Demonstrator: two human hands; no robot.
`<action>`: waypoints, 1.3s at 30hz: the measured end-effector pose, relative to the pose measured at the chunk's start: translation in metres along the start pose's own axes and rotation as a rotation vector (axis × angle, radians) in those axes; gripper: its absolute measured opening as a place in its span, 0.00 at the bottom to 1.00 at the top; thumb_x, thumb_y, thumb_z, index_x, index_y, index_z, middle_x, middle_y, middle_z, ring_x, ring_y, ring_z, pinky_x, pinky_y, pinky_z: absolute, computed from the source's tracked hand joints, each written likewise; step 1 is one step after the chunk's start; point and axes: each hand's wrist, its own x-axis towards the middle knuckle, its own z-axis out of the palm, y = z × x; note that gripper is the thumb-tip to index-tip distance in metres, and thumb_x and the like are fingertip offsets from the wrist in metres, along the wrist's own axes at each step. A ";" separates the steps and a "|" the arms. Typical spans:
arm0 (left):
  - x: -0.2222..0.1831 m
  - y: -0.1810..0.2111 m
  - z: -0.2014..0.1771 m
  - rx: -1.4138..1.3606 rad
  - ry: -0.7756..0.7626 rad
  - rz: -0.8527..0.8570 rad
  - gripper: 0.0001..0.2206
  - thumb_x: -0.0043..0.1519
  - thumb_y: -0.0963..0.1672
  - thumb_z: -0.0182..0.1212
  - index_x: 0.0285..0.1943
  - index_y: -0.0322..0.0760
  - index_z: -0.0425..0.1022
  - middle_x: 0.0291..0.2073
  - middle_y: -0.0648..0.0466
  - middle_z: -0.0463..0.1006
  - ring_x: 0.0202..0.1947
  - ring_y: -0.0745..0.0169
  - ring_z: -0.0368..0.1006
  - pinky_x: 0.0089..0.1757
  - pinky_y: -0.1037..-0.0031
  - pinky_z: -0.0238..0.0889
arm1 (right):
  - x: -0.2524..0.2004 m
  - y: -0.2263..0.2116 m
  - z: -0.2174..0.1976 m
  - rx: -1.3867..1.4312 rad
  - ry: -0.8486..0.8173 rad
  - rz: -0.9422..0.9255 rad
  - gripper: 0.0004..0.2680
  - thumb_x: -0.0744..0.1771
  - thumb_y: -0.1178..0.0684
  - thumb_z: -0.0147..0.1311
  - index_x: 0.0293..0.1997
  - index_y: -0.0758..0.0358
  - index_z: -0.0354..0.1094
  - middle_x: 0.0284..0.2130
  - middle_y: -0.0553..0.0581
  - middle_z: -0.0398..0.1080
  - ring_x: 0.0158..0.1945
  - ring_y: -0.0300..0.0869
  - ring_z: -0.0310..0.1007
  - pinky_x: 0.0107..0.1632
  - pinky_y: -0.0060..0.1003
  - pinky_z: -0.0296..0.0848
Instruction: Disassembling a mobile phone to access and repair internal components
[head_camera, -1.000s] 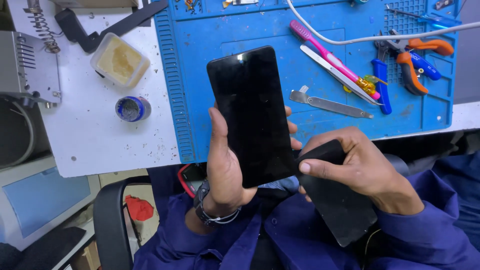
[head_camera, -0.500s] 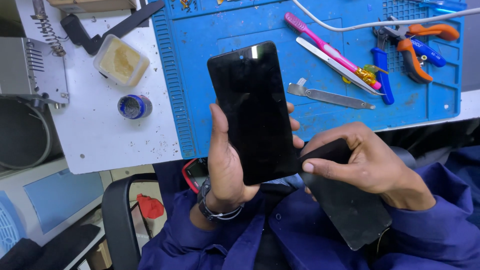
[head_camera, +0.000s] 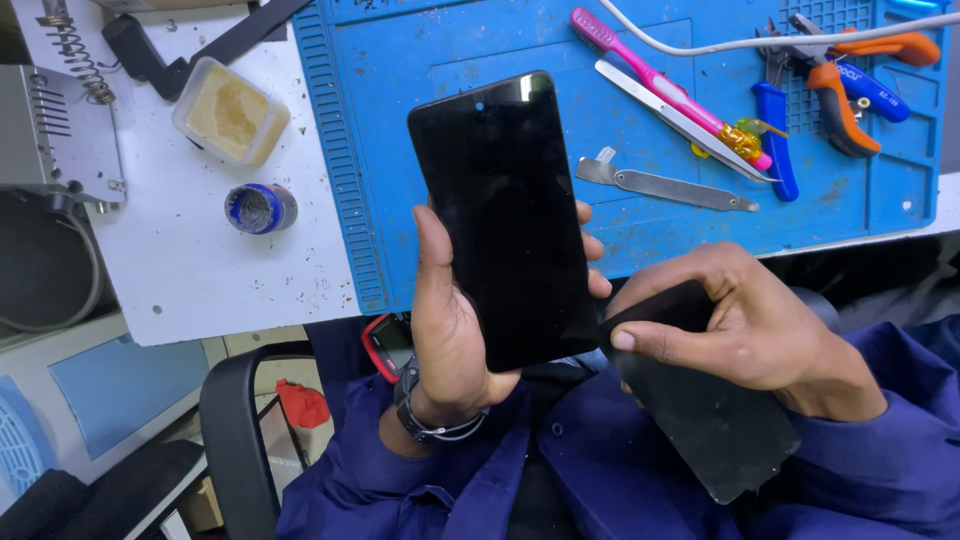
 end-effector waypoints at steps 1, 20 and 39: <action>0.000 0.000 0.001 -0.001 -0.002 0.030 0.41 0.68 0.63 0.36 0.64 0.20 0.70 0.46 0.38 0.80 0.43 0.47 0.80 0.47 0.60 0.74 | 0.000 0.000 0.002 0.010 0.016 -0.023 0.06 0.63 0.53 0.63 0.33 0.65 0.81 0.21 0.54 0.83 0.23 0.36 0.82 0.27 0.28 0.82; 0.006 -0.011 -0.008 -0.165 0.060 0.267 0.37 0.71 0.63 0.40 0.64 0.25 0.72 0.50 0.39 0.79 0.44 0.45 0.80 0.49 0.60 0.73 | 0.007 -0.012 0.032 0.113 0.351 0.160 0.07 0.63 0.55 0.62 0.31 0.71 0.77 0.17 0.61 0.76 0.16 0.49 0.84 0.19 0.38 0.87; 0.013 -0.018 -0.018 -0.116 0.079 0.388 0.37 0.74 0.62 0.35 0.67 0.27 0.70 0.56 0.42 0.77 0.46 0.47 0.78 0.51 0.60 0.73 | 0.011 0.001 0.040 0.015 0.368 0.081 0.06 0.65 0.56 0.60 0.30 0.70 0.75 0.19 0.60 0.79 0.20 0.42 0.82 0.23 0.31 0.80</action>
